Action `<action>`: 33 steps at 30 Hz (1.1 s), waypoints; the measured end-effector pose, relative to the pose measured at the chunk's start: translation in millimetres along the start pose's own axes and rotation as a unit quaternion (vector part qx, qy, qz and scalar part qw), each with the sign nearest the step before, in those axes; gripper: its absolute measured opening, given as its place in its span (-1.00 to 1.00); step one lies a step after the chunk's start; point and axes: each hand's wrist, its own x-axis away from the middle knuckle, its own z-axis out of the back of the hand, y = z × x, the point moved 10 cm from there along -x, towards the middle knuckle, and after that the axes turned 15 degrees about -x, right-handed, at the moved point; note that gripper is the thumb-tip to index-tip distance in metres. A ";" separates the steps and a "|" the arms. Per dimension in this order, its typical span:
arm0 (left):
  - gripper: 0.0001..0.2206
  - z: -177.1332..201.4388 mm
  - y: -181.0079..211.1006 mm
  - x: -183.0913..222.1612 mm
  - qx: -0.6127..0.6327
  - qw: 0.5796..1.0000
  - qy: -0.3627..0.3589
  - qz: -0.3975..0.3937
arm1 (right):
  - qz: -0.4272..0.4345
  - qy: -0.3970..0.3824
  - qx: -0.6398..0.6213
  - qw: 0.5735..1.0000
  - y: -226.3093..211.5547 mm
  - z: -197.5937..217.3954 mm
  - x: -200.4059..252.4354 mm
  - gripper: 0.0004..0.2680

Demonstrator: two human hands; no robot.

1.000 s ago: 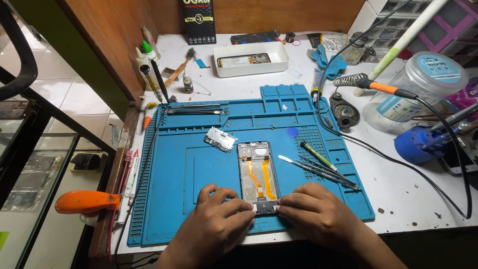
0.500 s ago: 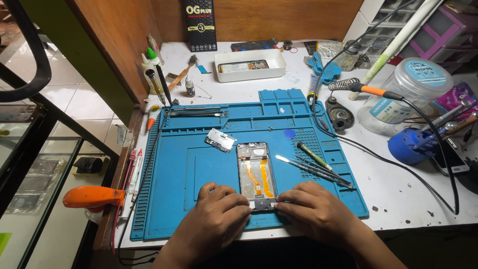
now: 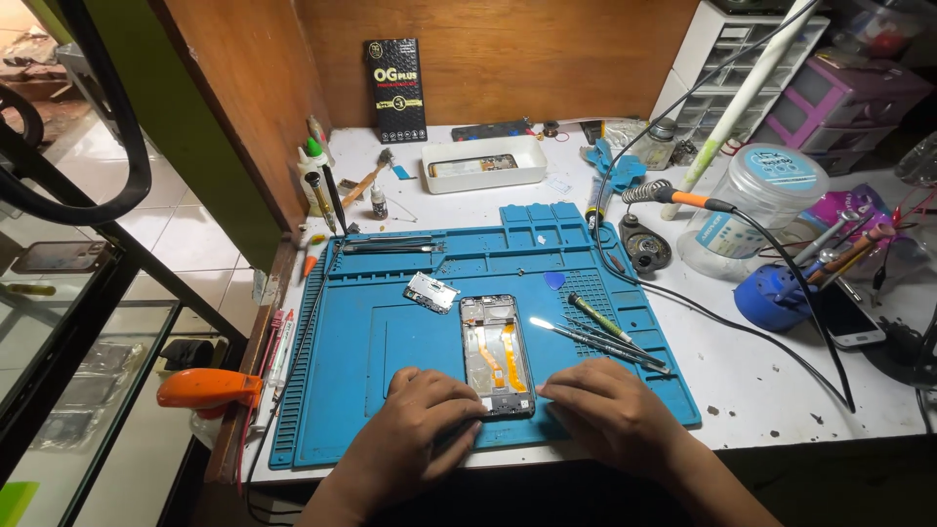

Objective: Repairing a mobile phone by carefully assembling internal components and connecting ribbon cables on a repair mat.

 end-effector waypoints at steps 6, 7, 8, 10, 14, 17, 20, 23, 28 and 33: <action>-0.82 -2.7 -56.6 -2.0 0.004 0.981 -0.070 0.180 | -0.068 0.107 0.088 0.988 12.1 40.2 6.0 -0.86; -0.82 -1.8 -67.3 -7.8 0.004 0.981 -0.069 0.179 | -0.067 0.107 0.089 0.988 17.2 44.7 8.2 -0.86; -0.80 -0.6 -79.1 -13.2 -0.054 0.979 -0.080 0.180 | -0.118 0.089 0.127 0.981 32.2 47.3 11.4 -0.83; -0.78 1.4 -97.8 -26.4 -0.112 0.973 -0.089 0.180 | -0.169 0.072 0.167 0.969 44.0 52.0 10.4 -0.80; -0.70 -15.2 -123.0 -55.0 -0.237 0.940 -0.192 0.152 | -0.215 -0.030 0.176 0.960 65.3 34.5 15.1 -0.84; -0.78 -33.4 -131.6 -62.2 -0.246 0.935 -0.233 0.106 | -0.159 -0.012 0.159 0.974 64.5 31.3 20.8 -0.80; -0.87 -39.1 -135.1 -65.7 -0.271 0.926 -0.250 0.077 | -0.176 0.013 0.163 0.971 65.5 37.2 23.5 -0.78; -0.84 -42.6 -141.5 -62.8 -0.280 0.922 -0.255 0.078 | -0.204 0.022 0.171 0.964 69.3 41.8 24.8 -0.77; -0.77 -40.1 -145.2 -65.2 -0.314 0.910 -0.256 0.084 | -0.221 0.009 0.124 0.967 79.1 44.8 25.3 -0.75; -0.70 -42.2 -160.3 -59.2 -0.298 0.880 -0.337 0.153 | -0.234 0.044 0.137 0.961 86.5 72.9 21.1 -0.81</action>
